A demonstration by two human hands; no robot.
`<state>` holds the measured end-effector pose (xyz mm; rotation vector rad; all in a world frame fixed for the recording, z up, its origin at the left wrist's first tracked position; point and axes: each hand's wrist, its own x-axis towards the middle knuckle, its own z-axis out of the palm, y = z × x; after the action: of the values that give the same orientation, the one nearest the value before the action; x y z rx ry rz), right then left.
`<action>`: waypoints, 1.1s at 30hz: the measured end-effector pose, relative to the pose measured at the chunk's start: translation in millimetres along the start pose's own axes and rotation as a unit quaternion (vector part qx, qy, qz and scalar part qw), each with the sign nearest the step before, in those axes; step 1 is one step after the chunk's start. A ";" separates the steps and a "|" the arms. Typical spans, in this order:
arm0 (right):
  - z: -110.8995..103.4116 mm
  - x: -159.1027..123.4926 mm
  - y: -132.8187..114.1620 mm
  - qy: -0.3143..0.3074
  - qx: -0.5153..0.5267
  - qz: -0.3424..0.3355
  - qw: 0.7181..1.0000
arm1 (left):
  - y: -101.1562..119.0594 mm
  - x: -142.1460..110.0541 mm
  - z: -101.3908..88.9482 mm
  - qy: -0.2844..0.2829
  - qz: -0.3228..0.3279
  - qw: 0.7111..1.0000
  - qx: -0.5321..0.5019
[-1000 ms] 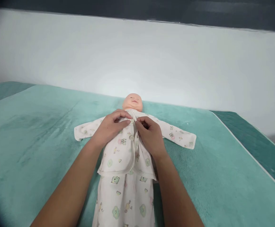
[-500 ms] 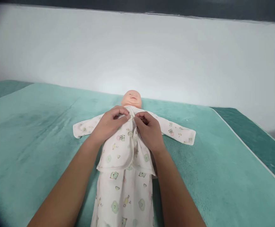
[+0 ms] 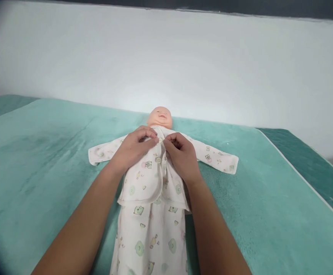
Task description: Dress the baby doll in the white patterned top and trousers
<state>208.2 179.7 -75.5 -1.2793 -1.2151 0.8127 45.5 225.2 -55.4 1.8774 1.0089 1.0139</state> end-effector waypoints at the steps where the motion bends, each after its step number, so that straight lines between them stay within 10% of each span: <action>1: -0.1 0.0 0.2 0.000 0.005 0.002 1.000 | 0.2 0.1 0.1 0.001 -0.002 1.000 0.001; 33: -6.5 4.7 2.1 -0.054 -0.036 -0.034 0.997 | 4.2 -1.0 8.5 0.048 0.012 0.998 0.047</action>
<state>215.9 182.9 -75.8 -1.2586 -1.3775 0.8027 53.8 220.5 -55.4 1.9363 1.1088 1.0961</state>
